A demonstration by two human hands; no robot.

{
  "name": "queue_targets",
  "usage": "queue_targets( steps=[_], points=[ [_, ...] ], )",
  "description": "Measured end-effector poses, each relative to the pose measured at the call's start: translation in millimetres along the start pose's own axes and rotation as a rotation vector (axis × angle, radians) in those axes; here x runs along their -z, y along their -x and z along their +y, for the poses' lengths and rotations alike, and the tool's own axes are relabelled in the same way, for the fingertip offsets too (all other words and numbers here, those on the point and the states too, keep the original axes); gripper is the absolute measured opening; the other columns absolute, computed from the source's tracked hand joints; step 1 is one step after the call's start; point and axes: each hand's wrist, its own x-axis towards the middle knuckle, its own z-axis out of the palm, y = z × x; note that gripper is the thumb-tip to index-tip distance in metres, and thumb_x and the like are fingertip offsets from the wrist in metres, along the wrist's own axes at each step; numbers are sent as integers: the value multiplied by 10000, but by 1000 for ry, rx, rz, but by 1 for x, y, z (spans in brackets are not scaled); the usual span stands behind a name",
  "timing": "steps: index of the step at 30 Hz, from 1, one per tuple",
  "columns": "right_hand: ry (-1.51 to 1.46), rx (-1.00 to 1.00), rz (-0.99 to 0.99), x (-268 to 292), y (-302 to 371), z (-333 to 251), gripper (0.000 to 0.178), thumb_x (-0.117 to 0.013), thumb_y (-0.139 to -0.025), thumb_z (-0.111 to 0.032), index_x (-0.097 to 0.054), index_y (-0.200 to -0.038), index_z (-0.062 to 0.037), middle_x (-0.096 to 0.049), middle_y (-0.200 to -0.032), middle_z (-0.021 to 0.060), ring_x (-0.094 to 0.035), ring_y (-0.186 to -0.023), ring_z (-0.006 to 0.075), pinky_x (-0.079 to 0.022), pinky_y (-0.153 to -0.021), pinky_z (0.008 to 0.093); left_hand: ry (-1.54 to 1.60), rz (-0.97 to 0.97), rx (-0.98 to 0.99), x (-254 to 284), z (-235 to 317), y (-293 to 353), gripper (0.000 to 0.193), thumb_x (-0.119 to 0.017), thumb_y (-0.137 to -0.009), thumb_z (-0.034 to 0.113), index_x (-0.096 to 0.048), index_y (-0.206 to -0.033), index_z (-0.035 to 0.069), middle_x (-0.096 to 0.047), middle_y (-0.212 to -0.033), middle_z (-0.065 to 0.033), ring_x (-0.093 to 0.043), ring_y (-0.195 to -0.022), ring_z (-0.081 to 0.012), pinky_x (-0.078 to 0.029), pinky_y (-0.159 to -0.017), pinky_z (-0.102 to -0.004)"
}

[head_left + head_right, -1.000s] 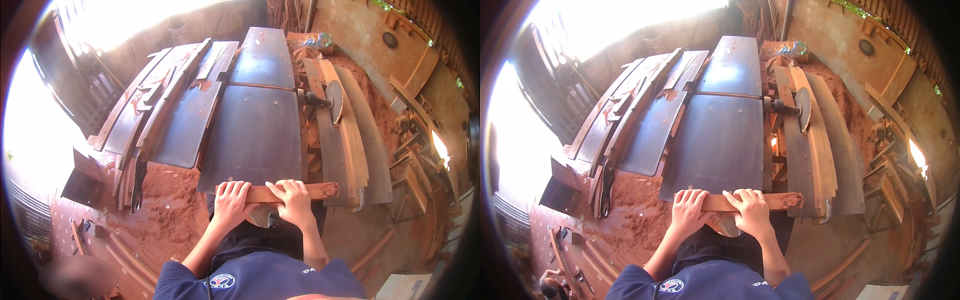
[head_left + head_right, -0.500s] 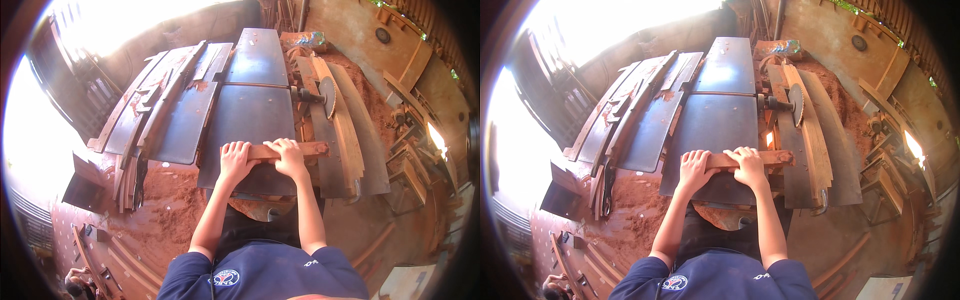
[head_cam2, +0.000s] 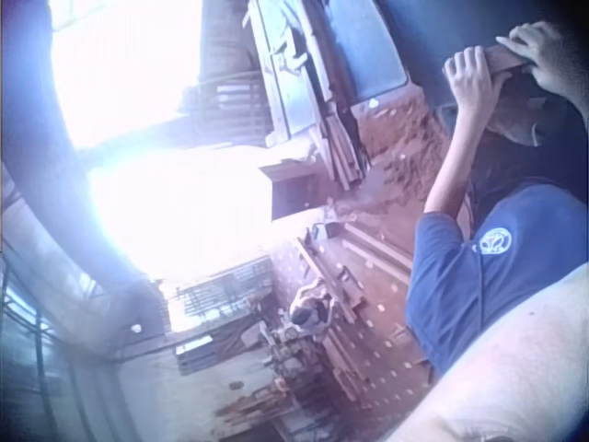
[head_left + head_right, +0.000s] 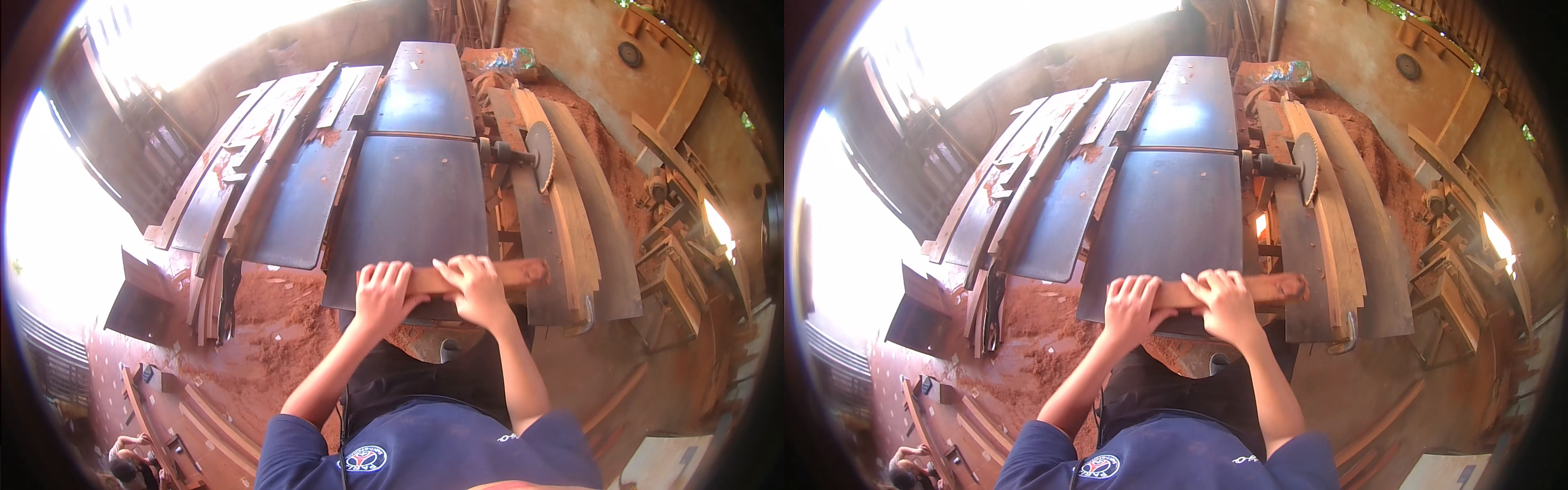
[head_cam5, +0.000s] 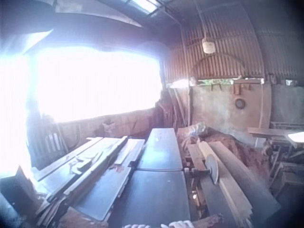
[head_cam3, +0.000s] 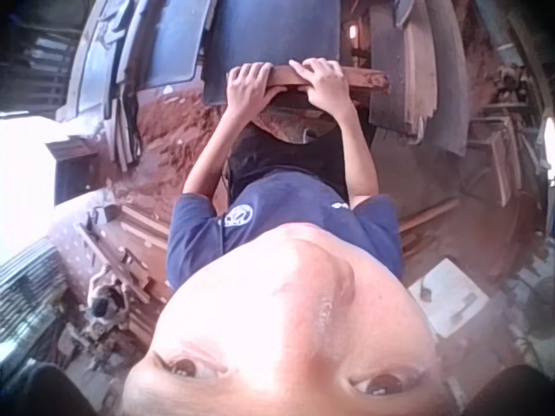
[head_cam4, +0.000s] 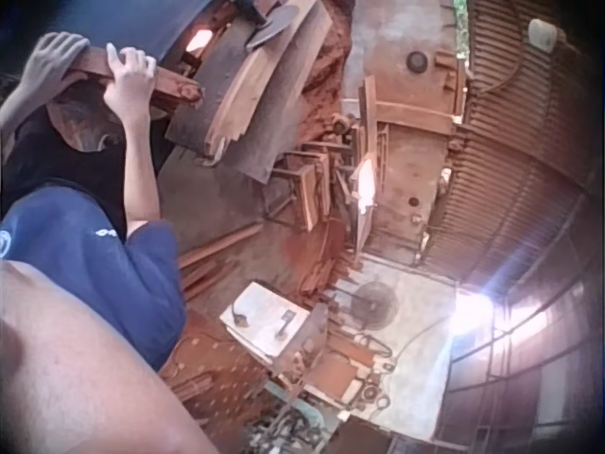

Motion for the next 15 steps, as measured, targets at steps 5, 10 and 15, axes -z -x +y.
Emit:
queue_targets(
  steps=[5, 10, 15],
  points=[
    [26, -36, 99, -20, -57, 44, 646, -889, -781, -223, -733, -1408, -203, -691, -1106, 31, -654, -1108, 237, -466, -1048, 421, -40, 32, -8, -33, -42, -55, 572, -810, -857, 546, -653, -1196, 113, -692, -1143, -65, -658, -1104, -276, -459, -991, -475],
    [-34, -95, 141, -25, -61, 42, 599, -907, -747, -186, -778, -1331, -194, -698, -1059, 36, -661, -1082, 250, -481, -1043, 428, -67, 32, 27, -34, -41, -58, 570, -802, -872, 554, -652, -1191, 106, -672, -1126, -81, -638, -1099, -304, -464, -976, -472],
    [-116, -83, 138, -7, -20, 8, 646, -834, -669, -71, -790, -1303, -187, -688, -1062, 53, -638, -1041, 288, -511, -1007, 432, -37, -34, 62, -4, -5, -17, 600, -838, -825, 529, -651, -1194, 96, -649, -1090, -101, -627, -1051, -320, -466, -940, -474]
  ],
)
